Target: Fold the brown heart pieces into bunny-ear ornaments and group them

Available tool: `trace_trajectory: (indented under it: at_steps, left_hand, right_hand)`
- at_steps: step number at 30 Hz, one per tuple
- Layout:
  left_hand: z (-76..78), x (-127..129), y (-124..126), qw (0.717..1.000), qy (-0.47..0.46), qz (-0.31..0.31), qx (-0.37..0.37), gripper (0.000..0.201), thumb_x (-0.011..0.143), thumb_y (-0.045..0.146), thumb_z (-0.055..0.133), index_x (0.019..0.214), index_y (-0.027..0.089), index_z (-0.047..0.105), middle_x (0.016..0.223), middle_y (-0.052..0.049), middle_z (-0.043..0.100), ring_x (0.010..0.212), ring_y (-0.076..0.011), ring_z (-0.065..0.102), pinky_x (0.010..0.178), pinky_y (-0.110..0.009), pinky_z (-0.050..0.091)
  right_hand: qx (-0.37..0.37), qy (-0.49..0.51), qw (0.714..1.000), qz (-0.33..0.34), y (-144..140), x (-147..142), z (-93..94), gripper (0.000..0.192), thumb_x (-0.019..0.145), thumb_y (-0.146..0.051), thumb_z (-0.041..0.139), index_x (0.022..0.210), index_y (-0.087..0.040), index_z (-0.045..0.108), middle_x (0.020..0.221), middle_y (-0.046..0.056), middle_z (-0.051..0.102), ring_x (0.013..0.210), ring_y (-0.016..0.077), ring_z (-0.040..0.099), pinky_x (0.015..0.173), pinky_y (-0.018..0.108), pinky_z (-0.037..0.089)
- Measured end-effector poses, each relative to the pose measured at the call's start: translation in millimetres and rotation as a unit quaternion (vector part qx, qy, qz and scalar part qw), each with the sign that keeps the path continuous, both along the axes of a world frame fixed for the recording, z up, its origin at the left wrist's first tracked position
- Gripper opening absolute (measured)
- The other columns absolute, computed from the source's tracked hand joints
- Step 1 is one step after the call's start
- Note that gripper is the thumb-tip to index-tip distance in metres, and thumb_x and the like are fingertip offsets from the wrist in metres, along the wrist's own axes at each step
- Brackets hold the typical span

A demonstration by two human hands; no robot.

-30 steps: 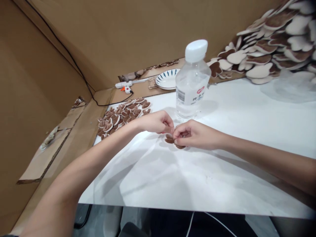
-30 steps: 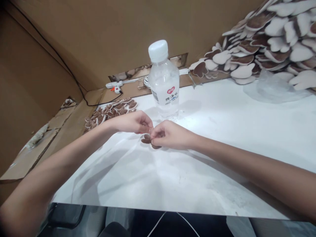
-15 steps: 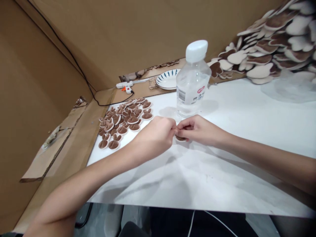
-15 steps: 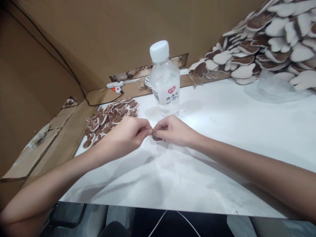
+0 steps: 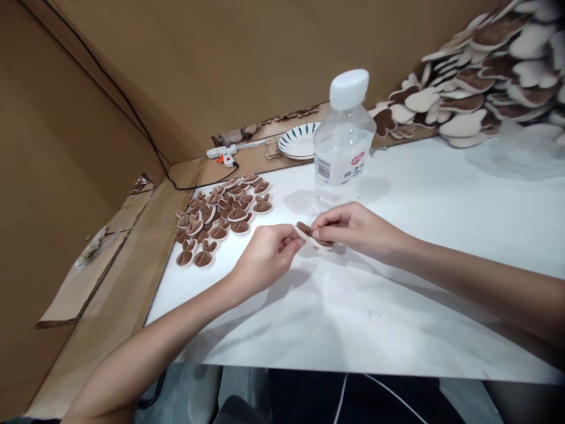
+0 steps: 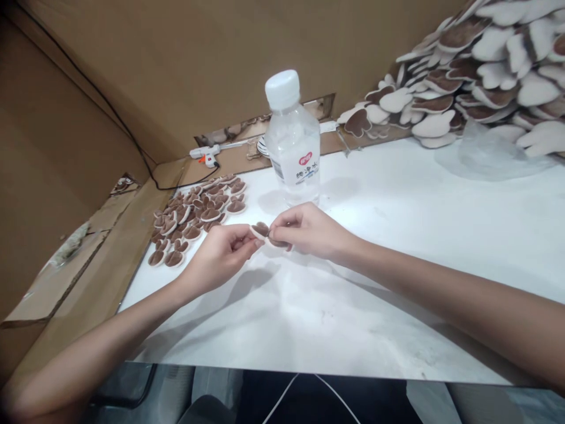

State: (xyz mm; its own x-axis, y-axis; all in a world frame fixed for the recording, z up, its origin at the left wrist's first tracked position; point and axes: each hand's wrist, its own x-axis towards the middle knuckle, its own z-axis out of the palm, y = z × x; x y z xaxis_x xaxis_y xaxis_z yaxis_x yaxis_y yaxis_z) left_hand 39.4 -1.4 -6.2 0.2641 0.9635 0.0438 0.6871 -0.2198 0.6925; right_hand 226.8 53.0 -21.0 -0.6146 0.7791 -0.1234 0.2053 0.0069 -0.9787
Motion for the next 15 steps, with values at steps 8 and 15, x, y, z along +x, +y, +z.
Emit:
trace_trajectory:
  at_steps: [8, 15]
  left_hand:
    - [-10.1, -5.6, 21.9, 0.989, -0.114, -0.032, -0.091, 0.014, 0.079, 0.020, 0.051, 0.069, 0.012, 0.057, 0.056, 0.004, 0.046, 0.051, -0.0061, 0.040, 0.048, -0.018, 0.030]
    - [-10.6, -0.8, 28.4, 0.976, -0.184, -0.026, -0.116, 0.010, 0.070, 0.014, 0.057, 0.074, 0.009, 0.064, 0.062, 0.000, 0.058, 0.053, -0.0061, 0.047, 0.051, -0.017, 0.036]
  right_hand:
    - [-0.012, 0.006, 1.000, 0.026, -3.9, 0.9, 9.3, 0.010, 0.075, -0.023, 0.060, 0.070, -0.015, 0.065, 0.063, 0.000, 0.055, 0.057, 0.0107, 0.046, 0.053, 0.025, 0.036]
    - [-0.028, 0.000, 0.997, 0.065, -0.8, 3.7, 6.3, 0.012, 0.075, -0.025, 0.060, 0.073, -0.015, 0.065, 0.064, -0.001, 0.054, 0.057, 0.0101, 0.045, 0.052, 0.024, 0.035]
